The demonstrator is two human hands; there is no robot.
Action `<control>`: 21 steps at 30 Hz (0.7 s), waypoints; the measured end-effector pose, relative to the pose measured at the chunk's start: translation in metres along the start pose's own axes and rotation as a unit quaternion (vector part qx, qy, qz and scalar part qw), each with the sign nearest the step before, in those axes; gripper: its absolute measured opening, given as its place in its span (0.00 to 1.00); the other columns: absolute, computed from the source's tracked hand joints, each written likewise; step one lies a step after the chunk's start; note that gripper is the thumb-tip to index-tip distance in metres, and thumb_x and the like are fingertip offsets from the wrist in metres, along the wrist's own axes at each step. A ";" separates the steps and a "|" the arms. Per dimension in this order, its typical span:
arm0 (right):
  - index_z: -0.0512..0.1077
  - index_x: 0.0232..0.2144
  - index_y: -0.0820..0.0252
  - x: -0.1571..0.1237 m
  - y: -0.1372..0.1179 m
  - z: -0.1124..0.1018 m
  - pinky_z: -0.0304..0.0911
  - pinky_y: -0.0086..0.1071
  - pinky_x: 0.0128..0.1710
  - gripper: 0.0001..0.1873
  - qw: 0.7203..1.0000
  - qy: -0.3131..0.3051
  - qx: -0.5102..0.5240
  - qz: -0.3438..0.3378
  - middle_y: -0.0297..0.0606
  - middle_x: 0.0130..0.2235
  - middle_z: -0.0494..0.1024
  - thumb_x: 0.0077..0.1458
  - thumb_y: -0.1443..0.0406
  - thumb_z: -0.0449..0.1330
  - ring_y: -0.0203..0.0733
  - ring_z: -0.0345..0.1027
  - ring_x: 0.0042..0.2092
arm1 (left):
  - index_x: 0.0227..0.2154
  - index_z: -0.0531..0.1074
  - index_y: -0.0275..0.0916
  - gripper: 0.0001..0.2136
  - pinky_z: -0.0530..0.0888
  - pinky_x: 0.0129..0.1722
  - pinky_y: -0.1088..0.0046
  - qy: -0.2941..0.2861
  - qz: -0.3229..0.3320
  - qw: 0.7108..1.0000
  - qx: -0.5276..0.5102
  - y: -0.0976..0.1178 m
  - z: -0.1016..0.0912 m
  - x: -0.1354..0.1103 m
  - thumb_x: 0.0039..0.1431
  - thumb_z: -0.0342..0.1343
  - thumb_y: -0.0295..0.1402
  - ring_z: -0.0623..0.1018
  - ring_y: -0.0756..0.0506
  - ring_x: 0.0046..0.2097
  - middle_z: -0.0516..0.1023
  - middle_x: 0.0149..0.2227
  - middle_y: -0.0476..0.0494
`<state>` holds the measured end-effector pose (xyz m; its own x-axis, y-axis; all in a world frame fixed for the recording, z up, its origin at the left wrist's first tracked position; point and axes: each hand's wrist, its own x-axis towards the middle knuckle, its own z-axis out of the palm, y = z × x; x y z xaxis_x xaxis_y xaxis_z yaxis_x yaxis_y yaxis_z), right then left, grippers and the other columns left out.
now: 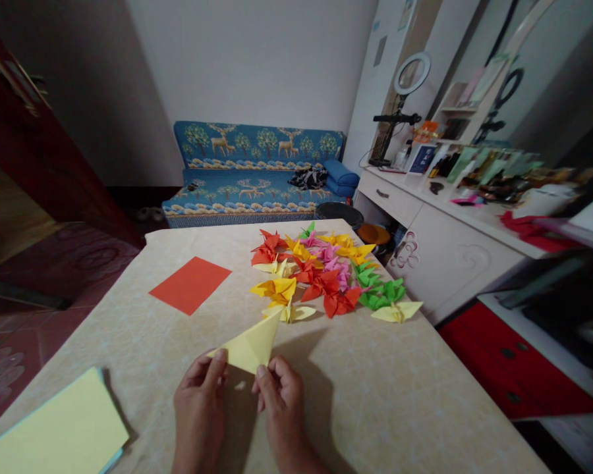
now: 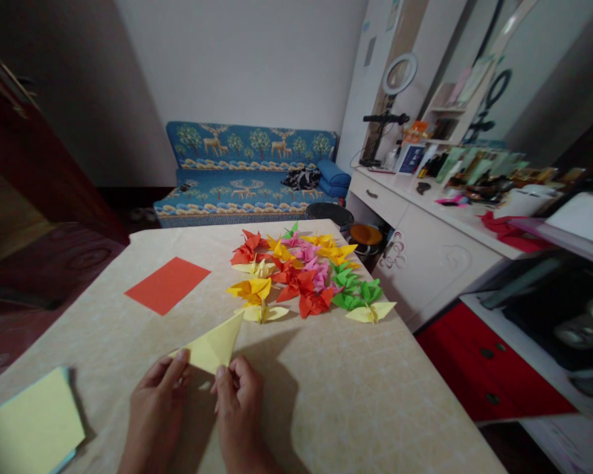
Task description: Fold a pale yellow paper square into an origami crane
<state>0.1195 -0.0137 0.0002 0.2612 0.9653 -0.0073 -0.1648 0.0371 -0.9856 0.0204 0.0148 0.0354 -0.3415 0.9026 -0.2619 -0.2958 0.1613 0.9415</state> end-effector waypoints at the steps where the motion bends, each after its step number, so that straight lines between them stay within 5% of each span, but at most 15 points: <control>1: 0.62 0.21 0.60 0.000 0.000 0.000 0.49 0.22 0.18 0.17 1.000 0.003 0.003 -0.001 0.27 0.19 0.63 0.57 0.57 0.53 0.29 0.54 0.19 | 0.26 0.71 0.36 0.13 0.62 0.21 0.82 0.013 0.000 1.000 -0.023 0.000 -0.001 0.002 0.43 0.65 0.39 0.64 0.55 0.22 0.66 0.21 0.55; 5: 0.62 0.22 0.60 0.000 0.001 0.000 0.48 0.22 0.18 0.16 1.000 0.025 0.004 -0.010 0.27 0.19 0.62 0.58 0.57 0.53 0.28 0.53 0.19 | 0.30 0.72 0.38 0.14 0.65 0.23 0.82 -0.022 -0.004 0.997 -0.069 -0.002 0.003 0.002 0.43 0.65 0.39 0.67 0.54 0.24 0.70 0.23 0.54; 10: 0.61 0.23 0.60 0.001 0.001 0.000 0.48 0.22 0.17 0.16 0.999 0.014 -0.028 -0.008 0.26 0.19 0.61 0.57 0.57 0.53 0.29 0.52 0.19 | 0.22 0.72 0.33 0.16 0.65 0.21 0.77 -0.126 -0.051 0.990 0.024 -0.001 0.013 -0.011 0.36 0.68 0.41 0.70 0.50 0.22 0.73 0.19 0.47; 18: 0.61 0.21 0.60 -0.001 -0.006 0.001 0.48 0.22 0.18 0.15 1.000 -0.008 -0.016 -0.006 0.27 0.19 0.63 0.57 0.58 0.53 0.29 0.53 0.19 | 0.15 0.65 0.35 0.19 0.59 0.17 0.78 -0.024 -0.011 0.996 0.085 0.002 0.005 -0.009 0.41 0.64 0.44 0.61 0.53 0.17 0.64 0.14 0.53; 21: 0.61 0.22 0.60 -0.001 -0.006 0.002 0.47 0.22 0.17 0.15 1.000 -0.006 -0.011 0.001 0.27 0.19 0.63 0.57 0.58 0.53 0.28 0.52 0.18 | 0.16 0.64 0.36 0.18 0.60 0.18 0.78 -0.037 -0.011 0.997 0.066 -0.002 0.002 -0.006 0.44 0.62 0.45 0.61 0.53 0.18 0.63 0.15 0.54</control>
<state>0.1185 -0.0142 0.0063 0.2486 0.9686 -0.0070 -0.1446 0.0299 -0.9890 0.0250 0.0103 0.0355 -0.2685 0.9244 -0.2709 -0.1810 0.2278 0.9568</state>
